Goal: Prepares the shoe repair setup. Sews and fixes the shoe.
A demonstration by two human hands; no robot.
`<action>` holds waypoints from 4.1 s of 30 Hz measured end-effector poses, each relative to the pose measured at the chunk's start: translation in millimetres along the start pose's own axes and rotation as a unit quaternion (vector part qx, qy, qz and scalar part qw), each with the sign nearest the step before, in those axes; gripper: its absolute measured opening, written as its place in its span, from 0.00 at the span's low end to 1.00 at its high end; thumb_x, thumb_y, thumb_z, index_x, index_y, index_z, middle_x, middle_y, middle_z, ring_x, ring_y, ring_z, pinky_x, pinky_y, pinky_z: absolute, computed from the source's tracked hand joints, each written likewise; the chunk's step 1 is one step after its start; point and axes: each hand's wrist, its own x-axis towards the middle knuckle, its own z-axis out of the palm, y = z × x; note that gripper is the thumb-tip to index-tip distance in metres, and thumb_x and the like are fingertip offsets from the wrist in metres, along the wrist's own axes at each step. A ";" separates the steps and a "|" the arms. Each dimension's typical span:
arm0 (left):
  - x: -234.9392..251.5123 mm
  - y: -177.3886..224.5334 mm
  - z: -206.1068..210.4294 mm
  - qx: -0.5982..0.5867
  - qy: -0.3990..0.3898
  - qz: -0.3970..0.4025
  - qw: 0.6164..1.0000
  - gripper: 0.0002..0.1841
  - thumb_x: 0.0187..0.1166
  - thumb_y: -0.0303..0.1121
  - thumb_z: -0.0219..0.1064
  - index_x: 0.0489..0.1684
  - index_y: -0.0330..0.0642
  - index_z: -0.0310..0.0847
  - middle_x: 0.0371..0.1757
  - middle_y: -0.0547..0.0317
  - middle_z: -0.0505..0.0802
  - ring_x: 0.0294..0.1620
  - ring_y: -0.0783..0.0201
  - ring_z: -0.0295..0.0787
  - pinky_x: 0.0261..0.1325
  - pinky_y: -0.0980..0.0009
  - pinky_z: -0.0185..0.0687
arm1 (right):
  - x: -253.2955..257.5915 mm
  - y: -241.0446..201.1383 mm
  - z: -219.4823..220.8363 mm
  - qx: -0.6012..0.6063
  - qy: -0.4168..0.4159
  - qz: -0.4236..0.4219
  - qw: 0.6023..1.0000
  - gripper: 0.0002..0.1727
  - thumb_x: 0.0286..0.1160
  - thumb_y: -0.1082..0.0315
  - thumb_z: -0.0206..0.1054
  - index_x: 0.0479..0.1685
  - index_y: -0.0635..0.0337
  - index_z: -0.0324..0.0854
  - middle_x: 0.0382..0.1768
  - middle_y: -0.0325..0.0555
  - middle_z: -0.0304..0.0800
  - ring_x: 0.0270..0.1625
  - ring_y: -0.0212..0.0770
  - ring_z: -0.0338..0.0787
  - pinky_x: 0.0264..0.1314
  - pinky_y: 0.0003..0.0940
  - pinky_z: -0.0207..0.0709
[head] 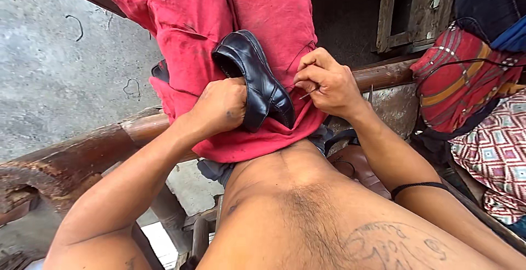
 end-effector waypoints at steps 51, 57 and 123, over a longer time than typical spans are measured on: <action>-52.2 -18.8 -0.8 0.054 0.100 0.099 0.989 0.11 0.80 0.23 0.58 0.45 0.37 0.89 0.44 0.41 0.90 0.45 0.42 0.89 0.42 0.49 0.83 | 6.1 -32.7 -8.0 0.563 -0.006 0.158 0.811 0.14 0.89 0.67 0.55 0.42 0.57 0.87 0.48 0.46 0.97 0.20 0.24 0.83 0.19 0.21 0.76; -66.7 -6.8 -11.9 0.132 0.105 0.095 0.981 0.14 0.80 0.24 0.55 0.53 0.33 0.86 0.38 0.41 0.90 0.36 0.42 0.90 0.32 0.51 0.80 | 8.9 -53.9 13.4 0.020 -0.047 0.151 0.987 0.26 0.70 0.41 0.76 0.43 0.58 0.89 0.32 0.39 0.82 0.32 0.33 0.79 0.37 0.32 0.75; 1.2 2.2 -0.3 -0.520 -0.071 -0.177 0.832 0.07 0.79 0.23 0.68 0.47 0.43 0.87 0.40 0.68 0.97 0.42 0.78 0.94 0.52 0.79 0.90 | 55.6 -55.9 -56.5 -0.137 -0.494 0.063 0.857 0.22 0.94 0.57 0.46 0.71 0.32 0.84 0.32 0.39 0.90 0.40 0.45 0.90 0.40 0.50 0.78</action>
